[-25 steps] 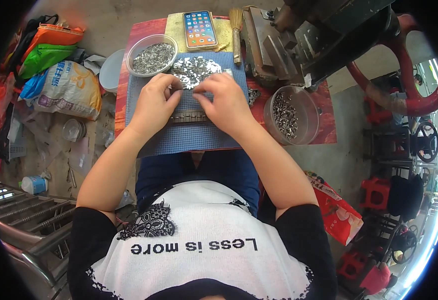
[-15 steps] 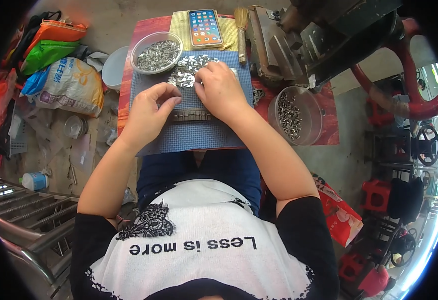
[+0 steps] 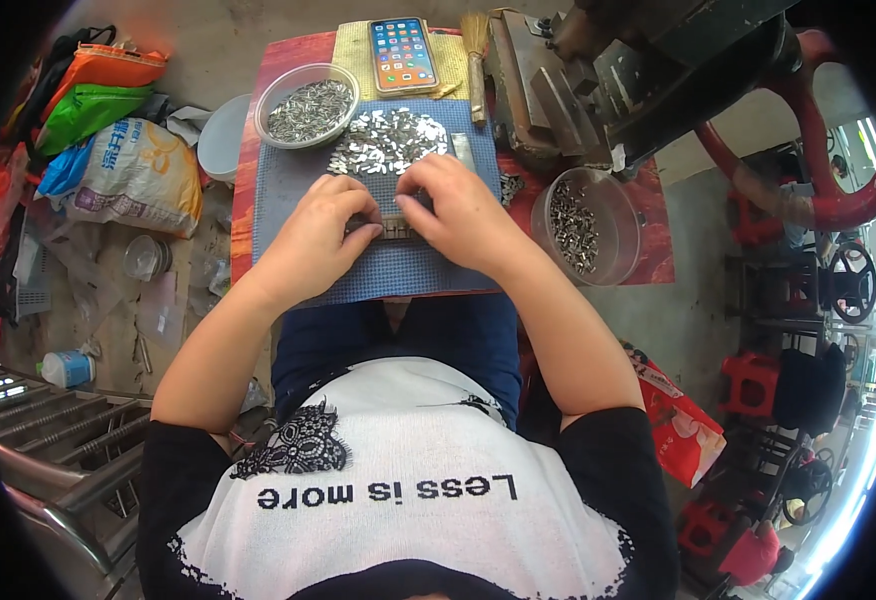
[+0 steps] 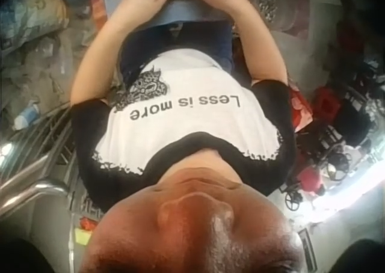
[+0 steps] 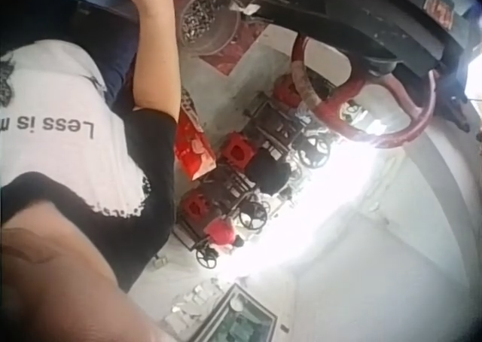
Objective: Assembling small metal components by hand and then using a manual mechanical press machine to secure them.
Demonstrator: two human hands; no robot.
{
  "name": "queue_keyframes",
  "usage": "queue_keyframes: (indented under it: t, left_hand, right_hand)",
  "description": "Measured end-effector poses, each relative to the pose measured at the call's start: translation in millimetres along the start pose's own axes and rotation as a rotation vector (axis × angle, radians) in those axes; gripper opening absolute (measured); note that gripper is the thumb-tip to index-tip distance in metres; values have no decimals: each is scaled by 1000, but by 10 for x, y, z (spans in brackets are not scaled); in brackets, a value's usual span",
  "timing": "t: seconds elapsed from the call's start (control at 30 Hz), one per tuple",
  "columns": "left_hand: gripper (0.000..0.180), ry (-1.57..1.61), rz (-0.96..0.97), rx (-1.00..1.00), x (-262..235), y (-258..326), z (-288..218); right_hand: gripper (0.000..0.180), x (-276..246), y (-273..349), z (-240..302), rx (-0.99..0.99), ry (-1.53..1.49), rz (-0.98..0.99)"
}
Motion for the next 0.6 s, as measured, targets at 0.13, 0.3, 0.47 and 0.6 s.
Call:
queue_keyframes:
  t: [0.13, 0.3, 0.47, 0.6]
  left_hand:
    - [14, -2, 23, -71, -6, -12, -3]
    - [23, 0, 14, -154, -153, 59, 93]
    - [28, -95, -2, -60, -157, 213, 137]
    - [36, -122, -52, -57, -346, 153, 149]
  right_hand:
    - [13, -65, -15, -73, 39, 97, -86]
    - [16, -113, 19, -191, 121, -20, -204]
    - [18, -103, 106, -369, 245, -294, -328]
    - [19, -97, 141, -399, 231, -294, -367]
Point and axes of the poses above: each hand's wrist, its own y-axis away from the middle knuckle, its own x-axis out of the palm, z = x × y, the point moved 8 cm from there along -y, towards the middle knuckle, and after that the axes turned 10 degrees about -y, right-handed, at the moved point
